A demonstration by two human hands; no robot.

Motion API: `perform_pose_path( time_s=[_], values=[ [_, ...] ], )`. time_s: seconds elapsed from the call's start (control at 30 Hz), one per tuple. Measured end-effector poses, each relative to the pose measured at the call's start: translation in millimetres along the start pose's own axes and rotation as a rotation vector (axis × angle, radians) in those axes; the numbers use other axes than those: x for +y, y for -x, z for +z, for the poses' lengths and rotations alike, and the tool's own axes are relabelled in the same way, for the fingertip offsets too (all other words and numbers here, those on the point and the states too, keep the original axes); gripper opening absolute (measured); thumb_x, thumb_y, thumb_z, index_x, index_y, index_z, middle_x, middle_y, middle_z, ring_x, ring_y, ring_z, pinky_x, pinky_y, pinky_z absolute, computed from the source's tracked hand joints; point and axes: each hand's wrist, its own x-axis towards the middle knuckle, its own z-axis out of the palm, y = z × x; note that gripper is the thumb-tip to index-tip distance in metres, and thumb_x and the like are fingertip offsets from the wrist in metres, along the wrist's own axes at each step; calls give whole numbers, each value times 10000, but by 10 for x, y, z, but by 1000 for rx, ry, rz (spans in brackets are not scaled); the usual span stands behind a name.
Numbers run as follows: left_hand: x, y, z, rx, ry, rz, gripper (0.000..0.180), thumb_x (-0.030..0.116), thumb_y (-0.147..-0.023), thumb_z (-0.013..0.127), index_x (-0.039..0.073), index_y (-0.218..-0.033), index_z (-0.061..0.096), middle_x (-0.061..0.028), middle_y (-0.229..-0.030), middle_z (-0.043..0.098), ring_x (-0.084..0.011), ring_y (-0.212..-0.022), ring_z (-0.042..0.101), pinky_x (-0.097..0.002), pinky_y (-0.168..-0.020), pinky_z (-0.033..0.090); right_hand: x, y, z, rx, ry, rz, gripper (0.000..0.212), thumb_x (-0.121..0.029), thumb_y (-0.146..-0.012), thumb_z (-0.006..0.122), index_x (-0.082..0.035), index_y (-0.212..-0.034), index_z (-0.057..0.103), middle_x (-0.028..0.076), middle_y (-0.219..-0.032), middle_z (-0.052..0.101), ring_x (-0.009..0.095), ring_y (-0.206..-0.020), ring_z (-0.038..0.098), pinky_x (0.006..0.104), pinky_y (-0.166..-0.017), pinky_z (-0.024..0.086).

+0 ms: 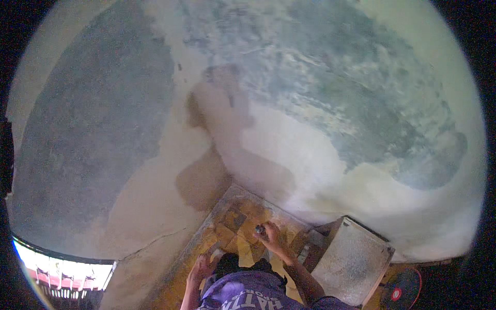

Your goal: The person patches and smooths a wall corner using a putty knife to apply putty, then a sanding block to smooth the surface.

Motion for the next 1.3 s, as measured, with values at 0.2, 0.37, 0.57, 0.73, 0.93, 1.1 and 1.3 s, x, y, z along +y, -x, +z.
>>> perform_pose_path(
  time_s=[0.2, 0.37, 0.57, 0.73, 0.93, 1.1, 1.3],
  values=[
    [-367, 80, -436, 35, 41, -15, 543, 360, -922, 507, 46, -1356, 415, -240, -1249, 528, -396, -1163, 490, -422, -991, 388, -538, -512, 195, 242, -149, 136, 327, -190, -744, 787, -28, -856, 526, 53, -843, 544, 143, -732, 558, 295, -636, 464],
    [-763, 90, -744, 68, 74, -25, 538, 394, -925, 500, 22, -1310, 453, -254, -1214, 544, -409, -1131, 505, -436, -954, 408, -559, -764, 457, 404, -758, 355, 221, -82, -806, 712, -20, -862, 508, 90, -886, 572, 165, -736, 578, 326, -615, 480],
    [-1111, 63, -1242, 259, 73, -58, 536, 445, -913, 509, -24, -1170, 544, -308, -1064, 585, -458, -1020, 543, -480, -846, 449, -582, -971, 1082, 207, -1059, 592, 310, -406, -933, 539, -103, -872, 513, 45, -857, 591, 144, -665, 534, 296, -529, 426],
    [-1366, -64, -1532, 256, 142, -165, 554, 436, -906, 524, 7, -1256, 508, -306, -1211, 519, -432, -1169, 470, -450, -947, 411, -564, -893, 1773, -157, -1223, 754, 399, -471, -962, 415, -80, -931, 490, 22, -737, 473, 106, -571, 420, 266, -488, 330],
    [-1898, -417, -1552, 209, 144, 48, 591, 414, -892, 556, 11, -1312, 456, -277, -1316, 461, -421, -1271, 378, -443, -1060, 301, -1350, -1218, 1906, -616, -745, 518, 352, -395, -974, 460, -77, -1125, 437, 32, -796, 470, 107, -694, 463, 289, -605, 401],
    [-1749, -794, -1626, 202, 133, 88, 536, 344, -887, 587, 3, -1287, 480, -235, -1293, 503, -369, -1243, 431, -425, -1055, 307, -1009, -1605, 1847, -131, 118, -199, 356, -360, -958, 511, -54, -1111, 413, 86, -841, 542, 154, -681, 524, 317, -576, 422],
    [-1408, -1129, -1732, 172, 536, -88, 389, 240, -908, 581, -13, -1200, 535, -149, -1138, 613, -244, -1069, 559, -341, -949, 400, -1611, -2525, 793, -26, 108, 442, 384, -239, -913, 559, -24, -1194, 410, 244, -909, 599, 404, -810, 610, 480, -702, 477]
  ],
)
